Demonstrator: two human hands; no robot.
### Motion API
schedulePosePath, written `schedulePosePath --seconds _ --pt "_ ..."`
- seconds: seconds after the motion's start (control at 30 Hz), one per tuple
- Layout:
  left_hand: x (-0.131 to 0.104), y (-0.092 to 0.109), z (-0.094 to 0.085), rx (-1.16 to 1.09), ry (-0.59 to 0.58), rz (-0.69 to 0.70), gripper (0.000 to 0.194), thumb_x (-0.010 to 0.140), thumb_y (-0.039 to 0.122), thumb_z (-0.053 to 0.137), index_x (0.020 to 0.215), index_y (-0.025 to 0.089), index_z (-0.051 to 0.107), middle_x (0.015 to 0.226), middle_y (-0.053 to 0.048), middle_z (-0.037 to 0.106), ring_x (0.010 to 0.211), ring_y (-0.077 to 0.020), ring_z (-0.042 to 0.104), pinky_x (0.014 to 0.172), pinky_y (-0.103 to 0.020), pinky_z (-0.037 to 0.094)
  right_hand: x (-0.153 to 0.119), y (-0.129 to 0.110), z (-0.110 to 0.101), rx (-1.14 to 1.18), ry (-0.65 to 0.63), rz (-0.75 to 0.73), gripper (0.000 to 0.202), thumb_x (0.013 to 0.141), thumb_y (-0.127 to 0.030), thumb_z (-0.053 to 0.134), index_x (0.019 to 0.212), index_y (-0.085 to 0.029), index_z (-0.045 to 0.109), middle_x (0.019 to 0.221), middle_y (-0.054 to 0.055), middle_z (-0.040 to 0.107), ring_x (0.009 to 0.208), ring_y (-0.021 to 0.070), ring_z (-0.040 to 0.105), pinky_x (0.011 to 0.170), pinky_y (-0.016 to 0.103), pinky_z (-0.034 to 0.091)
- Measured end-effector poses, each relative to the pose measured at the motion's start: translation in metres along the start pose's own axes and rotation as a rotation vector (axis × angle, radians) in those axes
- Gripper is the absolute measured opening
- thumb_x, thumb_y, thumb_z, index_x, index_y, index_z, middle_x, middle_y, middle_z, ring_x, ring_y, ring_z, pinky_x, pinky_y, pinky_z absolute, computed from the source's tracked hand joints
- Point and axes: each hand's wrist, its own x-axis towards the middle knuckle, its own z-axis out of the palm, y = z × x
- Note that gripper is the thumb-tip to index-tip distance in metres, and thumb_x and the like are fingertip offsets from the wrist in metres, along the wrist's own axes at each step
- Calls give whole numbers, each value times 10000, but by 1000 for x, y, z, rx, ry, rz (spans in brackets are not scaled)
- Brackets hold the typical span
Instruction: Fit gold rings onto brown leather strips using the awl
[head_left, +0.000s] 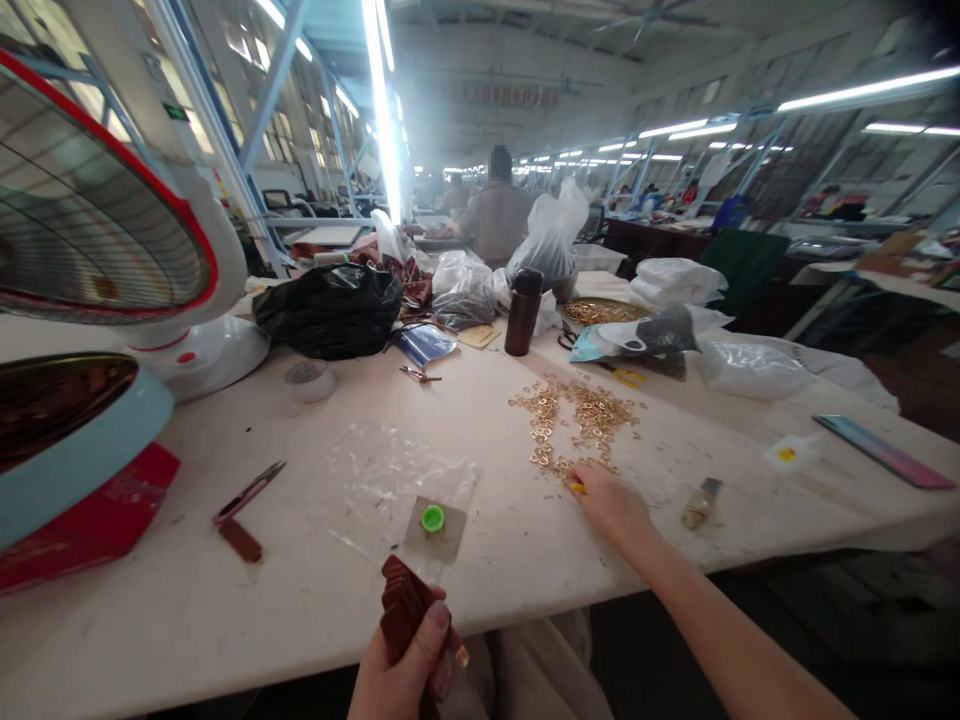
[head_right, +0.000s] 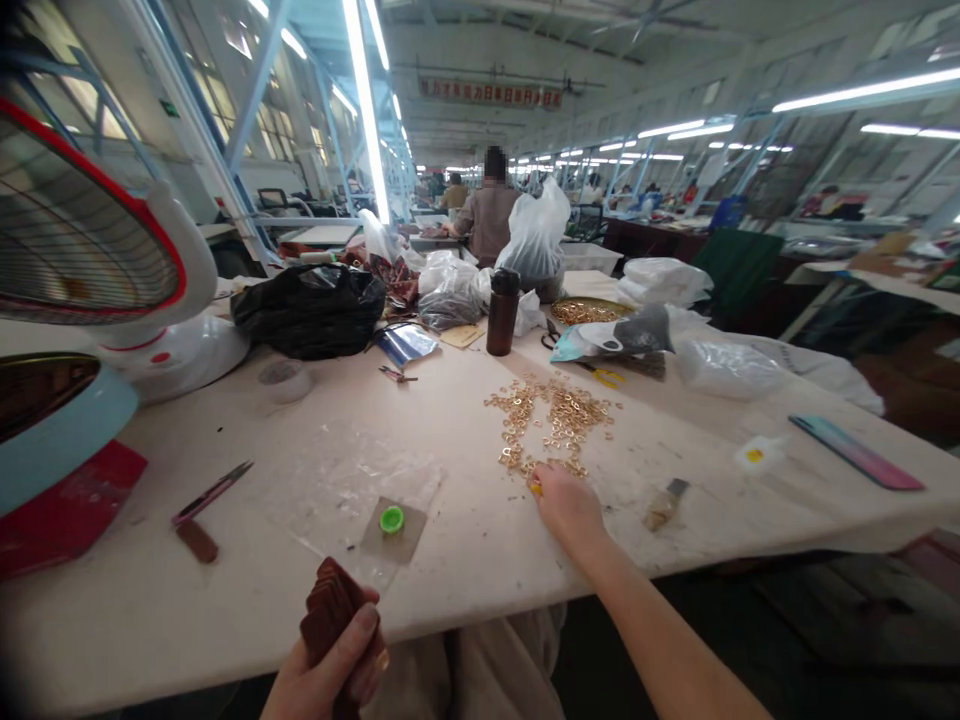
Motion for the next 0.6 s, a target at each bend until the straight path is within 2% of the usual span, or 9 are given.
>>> schedulePosePath --seconds 0.17,0.33,0.6 --pt "1 0 -2 76 56 -6 511 466 493 773 774 143 564 399 46 535 355 -77 431 350 -171 273 12 -8 8 -50 -66 15 97 845 -159 501 828 -169 595 876 79 622 782 207 568 599 262 321" --pt "1 -2 -5 90 63 -7 509 452 494 779 727 137 543 417 19 580 378 -89 475 388 -192 356 7 -4 7 -21 -125 -23 80 808 -137 526 806 -188 588 837 28 628 781 173 568 611 236 324" --pt "-7 -8 -5 128 36 4 522 448 522 767 719 135 543 405 10 579 349 -86 454 341 -176 301 10 -1 8 -51 -147 -4 107 881 -227 511 875 -143 578 819 22 605 764 175 570 673 302 424"
